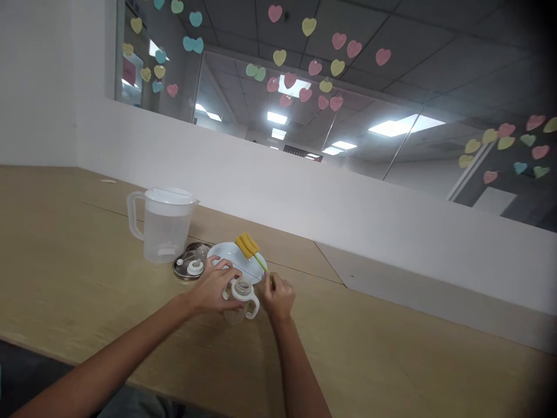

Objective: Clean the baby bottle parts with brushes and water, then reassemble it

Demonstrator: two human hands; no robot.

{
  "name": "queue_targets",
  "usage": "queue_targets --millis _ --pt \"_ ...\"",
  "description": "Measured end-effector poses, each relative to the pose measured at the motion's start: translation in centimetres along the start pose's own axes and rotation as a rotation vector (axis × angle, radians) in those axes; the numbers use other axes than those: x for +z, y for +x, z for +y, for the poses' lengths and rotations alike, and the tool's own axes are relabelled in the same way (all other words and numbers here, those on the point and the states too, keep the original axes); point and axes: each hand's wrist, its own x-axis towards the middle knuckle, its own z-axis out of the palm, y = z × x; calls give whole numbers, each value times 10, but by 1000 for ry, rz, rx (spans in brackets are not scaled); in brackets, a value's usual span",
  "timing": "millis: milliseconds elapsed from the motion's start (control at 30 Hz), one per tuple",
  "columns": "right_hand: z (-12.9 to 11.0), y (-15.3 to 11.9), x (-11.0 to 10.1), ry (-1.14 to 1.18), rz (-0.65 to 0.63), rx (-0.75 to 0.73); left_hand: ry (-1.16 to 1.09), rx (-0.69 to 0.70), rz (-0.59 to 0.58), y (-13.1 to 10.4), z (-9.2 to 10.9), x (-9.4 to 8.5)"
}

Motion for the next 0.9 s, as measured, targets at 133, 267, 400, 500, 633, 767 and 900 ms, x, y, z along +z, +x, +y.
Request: queue_targets --millis 133,267,400,500,633,767,900 --pt "-1 1 0 8 -5 1 -26 -49 -10 -5 1 0" --pt "-1 1 1 10 8 6 -68 -58 -40 -9 7 -1" --pt "-1 1 0 10 23 3 -150 -100 -31 -10 21 -2" --pt "-1 2 -1 22 32 28 -252 -119 76 -3 29 -11" --pt "0 3 0 30 54 92 -325 -196 302 19 19 -26" --pt "1 3 1 70 156 173 -204 -264 495 33 -15 -21" --pt "-4 4 -1 205 179 2 -37 -271 606 26 -47 -1"
